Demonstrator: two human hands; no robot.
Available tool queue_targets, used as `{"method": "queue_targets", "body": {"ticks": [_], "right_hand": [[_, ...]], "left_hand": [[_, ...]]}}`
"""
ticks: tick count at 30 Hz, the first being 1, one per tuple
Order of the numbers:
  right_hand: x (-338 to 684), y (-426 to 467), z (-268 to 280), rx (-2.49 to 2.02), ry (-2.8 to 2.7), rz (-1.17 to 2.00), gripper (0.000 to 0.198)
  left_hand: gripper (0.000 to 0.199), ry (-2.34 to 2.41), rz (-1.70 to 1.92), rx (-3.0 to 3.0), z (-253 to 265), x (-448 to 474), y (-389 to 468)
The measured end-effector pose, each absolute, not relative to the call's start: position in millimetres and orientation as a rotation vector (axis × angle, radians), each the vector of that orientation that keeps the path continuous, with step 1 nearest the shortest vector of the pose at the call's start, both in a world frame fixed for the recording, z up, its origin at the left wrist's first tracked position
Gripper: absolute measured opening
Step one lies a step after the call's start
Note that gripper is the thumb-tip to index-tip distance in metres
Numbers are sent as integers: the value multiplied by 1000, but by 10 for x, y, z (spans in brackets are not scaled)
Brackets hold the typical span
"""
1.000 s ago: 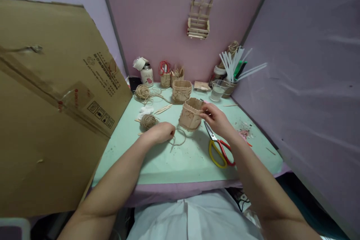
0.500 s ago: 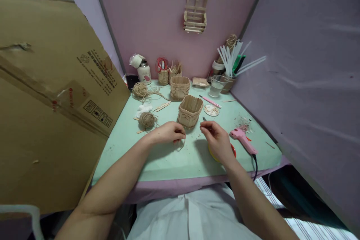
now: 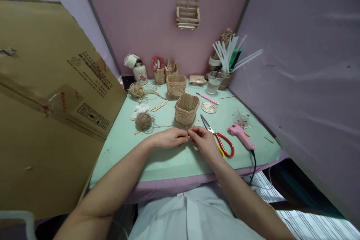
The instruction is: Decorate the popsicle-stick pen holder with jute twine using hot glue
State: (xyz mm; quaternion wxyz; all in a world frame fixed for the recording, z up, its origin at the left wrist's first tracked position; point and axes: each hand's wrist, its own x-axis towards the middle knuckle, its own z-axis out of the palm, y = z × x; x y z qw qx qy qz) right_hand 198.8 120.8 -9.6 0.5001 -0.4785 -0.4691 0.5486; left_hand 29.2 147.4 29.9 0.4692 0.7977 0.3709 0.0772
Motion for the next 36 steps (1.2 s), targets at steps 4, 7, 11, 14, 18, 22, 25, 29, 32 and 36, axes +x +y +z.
{"method": "queue_targets", "body": {"ticks": [4,7,11,14,18,22,25,29,32,36], "right_hand": [[1996,1259,-143,-1132,-990,1291,23],[2042,1290,-135,-1130,-909,1247,27],[2056,1297,-94,-1170,-926,1286,27],[2005,1294,-71,-1170,-944,1351,28],[1915,1267,-63,-1143,-877,1465,31],[1843,1202,-55,-1066,-788,1590,31],[1810,1165,-50,-999,-731,1626,32],[1799,1158,-60,-979,-700,1645,34],[1811,1165,-75,-968,-687,1664,34],[1832,1175,-84,-975,-695,1703,35]], "left_hand": [[15,881,152,1813,325,177,1517],[20,955,243,1770,399,36,1570],[20,1047,358,1866,508,-60,1602],[16,997,368,2015,526,-22,1572],[11,882,386,2147,494,67,1485],[11,877,434,2225,447,115,1415],[13,938,567,2230,398,151,1400],[13,927,663,2205,347,217,1391],[14,892,703,2261,315,252,1372],[12,837,748,2314,272,270,1337]]}}
